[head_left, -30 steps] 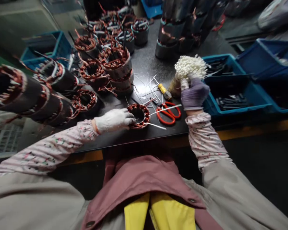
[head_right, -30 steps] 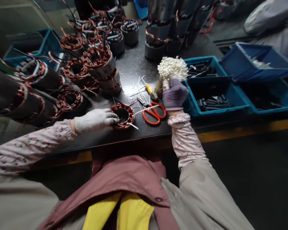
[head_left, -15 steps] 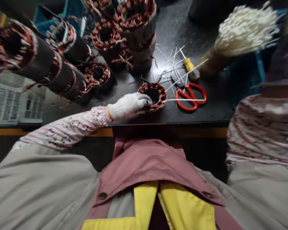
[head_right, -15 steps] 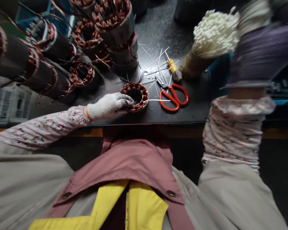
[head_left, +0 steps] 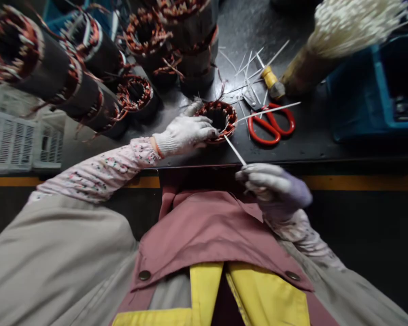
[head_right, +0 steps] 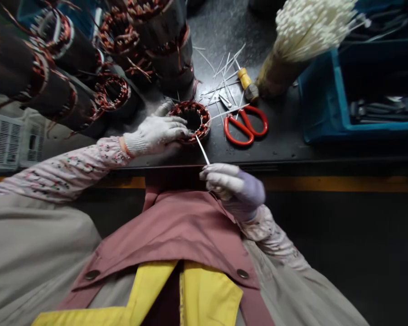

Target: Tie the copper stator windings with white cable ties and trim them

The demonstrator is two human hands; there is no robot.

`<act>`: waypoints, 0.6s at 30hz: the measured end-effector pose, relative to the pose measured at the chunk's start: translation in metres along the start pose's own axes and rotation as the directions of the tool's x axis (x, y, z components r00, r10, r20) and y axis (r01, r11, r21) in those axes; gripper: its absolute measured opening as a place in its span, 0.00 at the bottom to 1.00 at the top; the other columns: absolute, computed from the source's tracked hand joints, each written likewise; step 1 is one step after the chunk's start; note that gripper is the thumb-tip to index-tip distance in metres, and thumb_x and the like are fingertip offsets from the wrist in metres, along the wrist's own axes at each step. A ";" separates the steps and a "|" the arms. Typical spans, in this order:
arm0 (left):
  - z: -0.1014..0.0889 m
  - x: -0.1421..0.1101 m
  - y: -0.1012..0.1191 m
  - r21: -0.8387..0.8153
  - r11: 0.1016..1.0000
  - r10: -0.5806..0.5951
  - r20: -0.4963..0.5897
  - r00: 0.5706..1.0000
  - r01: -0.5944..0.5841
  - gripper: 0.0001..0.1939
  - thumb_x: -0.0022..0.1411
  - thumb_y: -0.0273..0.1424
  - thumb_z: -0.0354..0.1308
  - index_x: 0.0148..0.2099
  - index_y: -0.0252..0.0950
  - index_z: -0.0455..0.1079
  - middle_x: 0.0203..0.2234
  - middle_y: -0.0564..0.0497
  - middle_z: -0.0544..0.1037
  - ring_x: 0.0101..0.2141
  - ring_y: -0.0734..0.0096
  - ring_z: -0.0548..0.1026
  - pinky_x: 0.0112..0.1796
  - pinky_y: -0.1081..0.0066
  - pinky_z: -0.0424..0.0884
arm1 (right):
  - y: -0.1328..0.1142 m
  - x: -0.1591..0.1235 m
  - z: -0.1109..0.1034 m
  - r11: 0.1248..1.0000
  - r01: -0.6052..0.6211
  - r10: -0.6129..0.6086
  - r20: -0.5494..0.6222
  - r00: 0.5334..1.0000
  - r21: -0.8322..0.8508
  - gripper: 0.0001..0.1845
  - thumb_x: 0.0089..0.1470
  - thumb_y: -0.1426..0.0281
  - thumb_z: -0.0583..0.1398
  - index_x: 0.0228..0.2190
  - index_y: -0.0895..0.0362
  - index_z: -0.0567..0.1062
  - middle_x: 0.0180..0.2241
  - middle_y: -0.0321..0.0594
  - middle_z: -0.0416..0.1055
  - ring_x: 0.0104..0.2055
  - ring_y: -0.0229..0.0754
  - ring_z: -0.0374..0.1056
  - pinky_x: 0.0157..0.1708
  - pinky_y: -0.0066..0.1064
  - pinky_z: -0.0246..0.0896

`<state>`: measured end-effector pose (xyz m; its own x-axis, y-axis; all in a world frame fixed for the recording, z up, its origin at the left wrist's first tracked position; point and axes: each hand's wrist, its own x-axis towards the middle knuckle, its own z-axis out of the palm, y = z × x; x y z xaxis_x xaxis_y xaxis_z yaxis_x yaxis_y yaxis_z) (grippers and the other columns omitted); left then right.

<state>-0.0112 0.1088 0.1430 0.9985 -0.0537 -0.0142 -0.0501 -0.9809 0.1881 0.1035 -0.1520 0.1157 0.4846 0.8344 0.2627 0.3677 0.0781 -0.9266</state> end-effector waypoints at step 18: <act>0.023 0.011 0.011 -0.137 0.965 -0.247 -0.175 0.953 0.224 0.21 0.62 0.39 0.60 0.55 0.36 0.70 0.46 0.46 0.78 0.50 0.56 0.74 0.62 0.49 0.56 | 0.018 -0.009 0.028 0.989 0.033 -0.034 0.009 0.999 0.144 0.03 0.55 0.70 0.64 0.34 0.54 0.80 0.40 0.42 0.80 0.42 0.42 0.78 0.43 0.34 0.77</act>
<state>-0.0014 0.0928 0.1221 0.9683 0.2233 0.1120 0.1789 -0.9327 0.3132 0.0834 -0.1423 0.0894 0.4642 0.8363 0.2917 0.2649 0.1831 -0.9467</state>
